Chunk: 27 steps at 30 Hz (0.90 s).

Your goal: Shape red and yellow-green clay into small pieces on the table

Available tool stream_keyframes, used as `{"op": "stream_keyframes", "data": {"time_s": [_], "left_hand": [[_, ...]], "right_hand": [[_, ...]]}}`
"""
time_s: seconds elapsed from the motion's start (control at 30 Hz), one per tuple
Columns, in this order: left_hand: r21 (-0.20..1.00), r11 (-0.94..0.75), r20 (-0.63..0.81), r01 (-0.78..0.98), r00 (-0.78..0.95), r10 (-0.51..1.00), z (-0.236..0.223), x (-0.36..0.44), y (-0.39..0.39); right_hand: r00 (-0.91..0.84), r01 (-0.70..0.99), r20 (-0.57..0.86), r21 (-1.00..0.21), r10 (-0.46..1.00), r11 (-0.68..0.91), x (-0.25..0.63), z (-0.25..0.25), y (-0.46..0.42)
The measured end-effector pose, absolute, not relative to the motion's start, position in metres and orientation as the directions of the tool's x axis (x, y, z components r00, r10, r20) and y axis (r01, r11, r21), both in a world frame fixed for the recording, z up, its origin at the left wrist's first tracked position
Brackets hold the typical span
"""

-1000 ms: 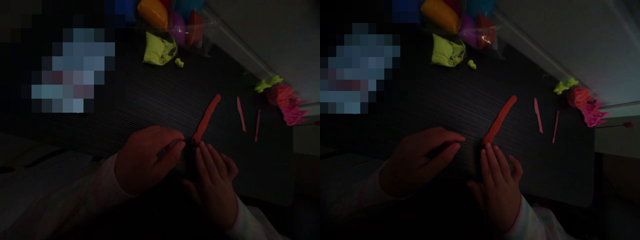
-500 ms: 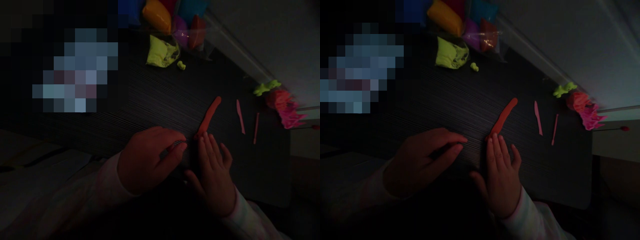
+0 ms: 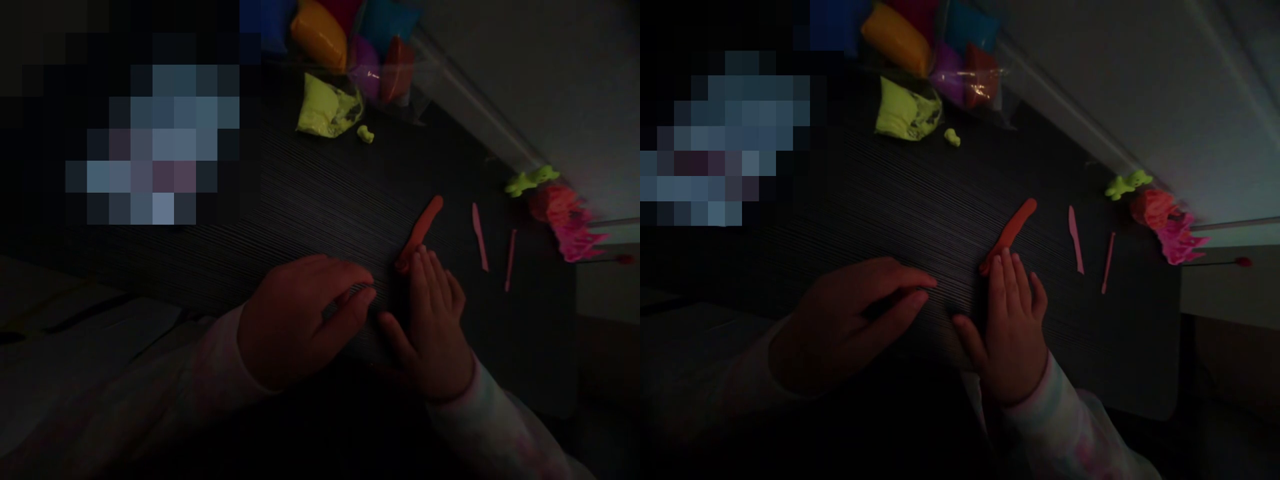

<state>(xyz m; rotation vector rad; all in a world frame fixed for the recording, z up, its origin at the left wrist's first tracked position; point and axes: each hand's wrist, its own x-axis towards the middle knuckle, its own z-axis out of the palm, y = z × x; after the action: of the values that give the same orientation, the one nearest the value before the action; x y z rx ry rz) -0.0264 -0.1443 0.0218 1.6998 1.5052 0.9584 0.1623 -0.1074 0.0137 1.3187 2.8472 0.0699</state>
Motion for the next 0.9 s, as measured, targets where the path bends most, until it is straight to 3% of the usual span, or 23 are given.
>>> {"op": "stream_keyframes", "data": {"time_s": [0.67, 0.9], "left_hand": [[0.855, -0.145, 0.122, 0.498, 0.078, 0.989, 0.022, -0.027, -0.144], [0.851, -0.169, 0.159, 0.497, 0.064, 0.985, 0.019, -0.027, -0.145]], "right_hand": [[-0.634, 0.772, 0.099, 0.137, 0.767, 0.621, 0.161, 0.011, -0.072], [-0.662, 0.749, 0.125, 0.126, 0.739, 0.65, 0.165, 0.029, -0.102]]}}
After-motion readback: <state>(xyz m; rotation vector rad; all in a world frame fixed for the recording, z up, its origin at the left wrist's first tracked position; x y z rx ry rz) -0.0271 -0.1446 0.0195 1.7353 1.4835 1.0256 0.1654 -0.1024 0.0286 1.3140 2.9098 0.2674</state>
